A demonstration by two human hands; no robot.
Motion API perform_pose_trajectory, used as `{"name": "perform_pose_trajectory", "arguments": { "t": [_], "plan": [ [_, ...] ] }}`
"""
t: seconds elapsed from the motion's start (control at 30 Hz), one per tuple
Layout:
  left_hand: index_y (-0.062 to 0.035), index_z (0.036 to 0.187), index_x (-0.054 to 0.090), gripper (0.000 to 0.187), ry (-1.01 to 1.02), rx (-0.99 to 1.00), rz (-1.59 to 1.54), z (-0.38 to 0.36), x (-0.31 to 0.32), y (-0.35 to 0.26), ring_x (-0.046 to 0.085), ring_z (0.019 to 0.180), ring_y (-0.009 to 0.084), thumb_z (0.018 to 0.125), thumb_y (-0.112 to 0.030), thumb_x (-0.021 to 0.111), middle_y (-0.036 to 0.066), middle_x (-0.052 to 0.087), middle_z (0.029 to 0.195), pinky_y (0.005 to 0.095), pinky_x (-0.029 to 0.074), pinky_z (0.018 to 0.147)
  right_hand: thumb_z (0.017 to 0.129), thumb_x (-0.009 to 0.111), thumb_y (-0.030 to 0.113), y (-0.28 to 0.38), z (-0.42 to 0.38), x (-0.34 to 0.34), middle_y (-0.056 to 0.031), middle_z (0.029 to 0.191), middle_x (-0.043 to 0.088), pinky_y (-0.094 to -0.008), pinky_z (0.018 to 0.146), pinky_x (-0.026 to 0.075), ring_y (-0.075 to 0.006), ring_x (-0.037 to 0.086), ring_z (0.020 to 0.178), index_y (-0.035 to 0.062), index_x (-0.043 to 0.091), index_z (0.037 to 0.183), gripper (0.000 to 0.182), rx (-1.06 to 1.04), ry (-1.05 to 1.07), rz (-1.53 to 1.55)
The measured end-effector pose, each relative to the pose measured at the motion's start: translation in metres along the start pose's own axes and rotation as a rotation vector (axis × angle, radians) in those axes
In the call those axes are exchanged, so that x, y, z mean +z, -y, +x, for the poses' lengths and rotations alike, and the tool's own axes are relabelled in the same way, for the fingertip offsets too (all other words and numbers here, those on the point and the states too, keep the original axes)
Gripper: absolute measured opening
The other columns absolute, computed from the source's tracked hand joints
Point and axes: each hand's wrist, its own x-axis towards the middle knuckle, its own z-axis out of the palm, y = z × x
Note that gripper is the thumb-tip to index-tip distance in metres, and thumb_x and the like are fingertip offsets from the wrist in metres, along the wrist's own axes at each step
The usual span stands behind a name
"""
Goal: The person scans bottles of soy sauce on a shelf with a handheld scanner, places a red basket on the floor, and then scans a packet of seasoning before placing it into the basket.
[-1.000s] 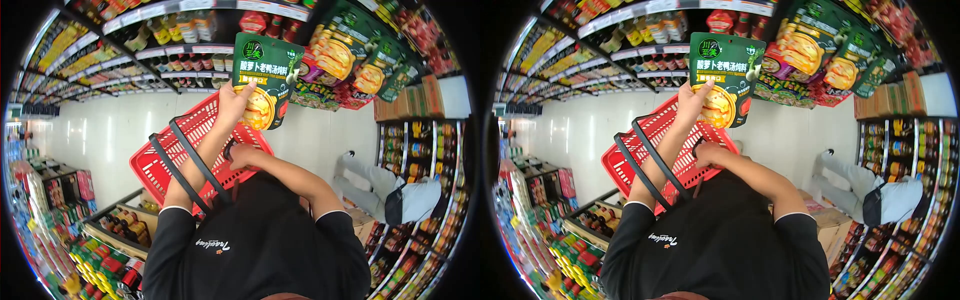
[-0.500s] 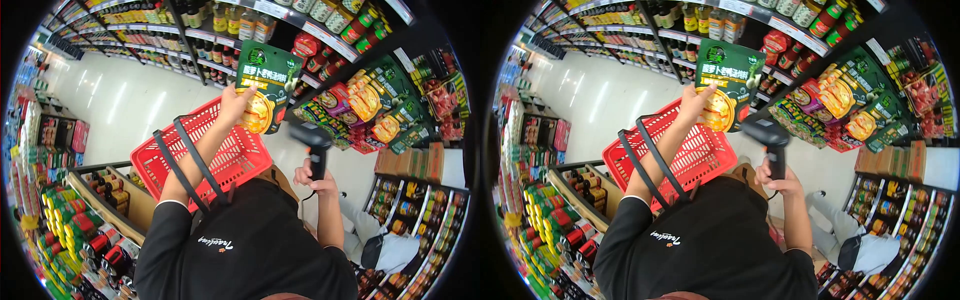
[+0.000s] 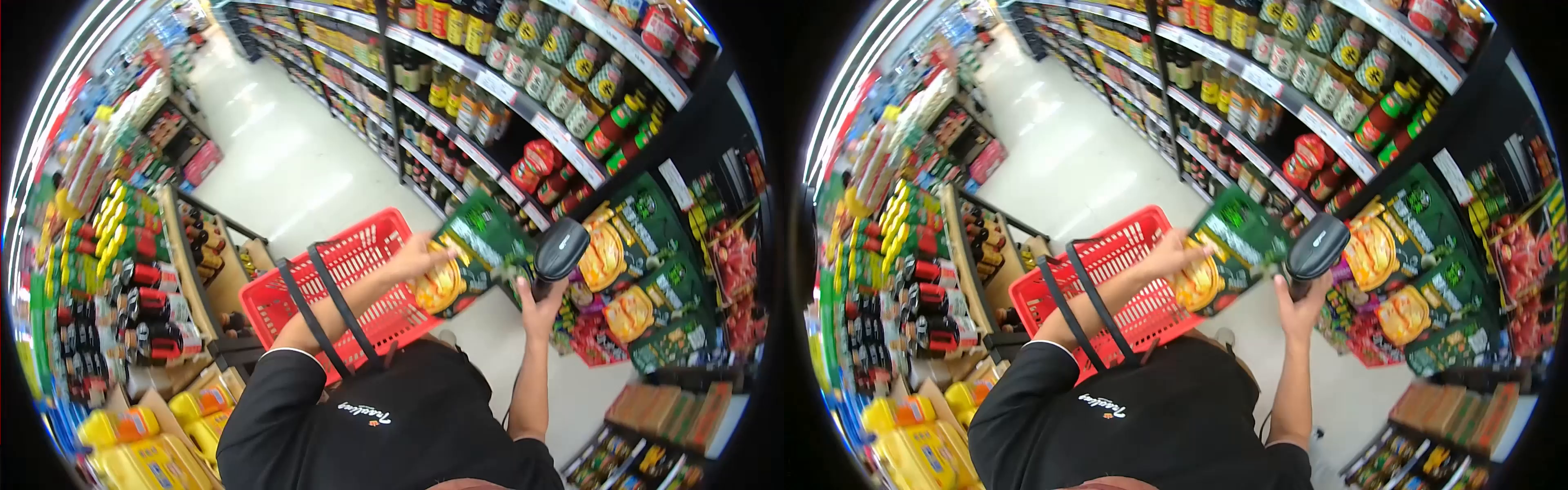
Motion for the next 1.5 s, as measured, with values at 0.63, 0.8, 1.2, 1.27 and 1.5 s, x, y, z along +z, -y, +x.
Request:
{"name": "perform_pose_trajectory", "arguments": {
  "t": [0.63, 0.8, 1.2, 1.27, 1.5],
  "plan": [
    [-0.0054, 0.107, 0.065, 0.044, 0.004, -0.594, -0.353, -0.052, 0.015, 0.066, 0.063, 0.113, 0.0255, 0.102, -0.043, 0.044, 0.013, 0.069, 0.116, 0.0388, 0.049, 0.094, 0.07, 0.068, 0.0, -0.002, -0.051, -0.107, -0.0149, 0.134, 0.052, -0.0379, 0.102, 0.044, -0.0246, 0.054, 0.119, 0.0011, 0.033, 0.149, 0.087, 0.629, 0.26, 0.633],
    [-0.0042, 0.103, 0.066, 0.055, -0.147, -0.284, -1.343, -0.104, 0.026, 0.169, 0.067, 0.098, 0.0266, 0.104, -0.049, 0.034, 0.009, 0.073, 0.101, 0.0411, 0.052, 0.085, 0.07, 0.067, 0.001, 0.014, -0.057, -0.118, -0.0158, 0.124, 0.056, -0.0383, 0.096, 0.049, -0.0265, 0.061, 0.109, -0.0029, 0.035, 0.145, 0.082, 0.574, 0.206, 0.665],
    [0.0009, 0.107, 0.065, 0.06, -0.111, -0.504, -1.036, -0.13, -0.018, 0.033, 0.072, 0.092, 0.0318, 0.104, -0.051, 0.035, 0.019, 0.073, 0.093, 0.0421, 0.059, 0.081, 0.071, 0.074, 0.008, 0.018, -0.042, -0.116, -0.0019, 0.097, 0.053, -0.0286, 0.084, 0.045, -0.0133, 0.054, 0.09, 0.0026, 0.052, 0.118, 0.052, 0.58, 0.392, 0.57],
    [0.0017, 0.11, 0.059, 0.057, -0.112, -0.616, -0.912, -0.131, -0.018, 0.003, 0.07, 0.1, 0.0344, 0.104, -0.05, 0.034, 0.024, 0.069, 0.108, 0.0464, 0.058, 0.088, 0.071, 0.074, 0.008, 0.015, -0.043, -0.113, -0.0016, 0.096, 0.052, -0.0286, 0.084, 0.045, -0.0132, 0.055, 0.09, 0.003, 0.051, 0.118, 0.053, 0.574, 0.37, 0.558],
    [0.0047, 0.116, 0.057, 0.054, 0.0, -0.661, -0.725, -0.099, -0.026, 0.005, 0.071, 0.098, 0.0304, 0.107, -0.042, 0.032, 0.022, 0.073, 0.094, 0.038, 0.057, 0.088, 0.072, 0.074, 0.008, 0.016, -0.049, -0.109, -0.0034, 0.103, 0.052, -0.0293, 0.086, 0.043, -0.0142, 0.053, 0.092, 0.0026, 0.048, 0.121, 0.056, 0.635, 0.424, 0.507]
  ]
}}
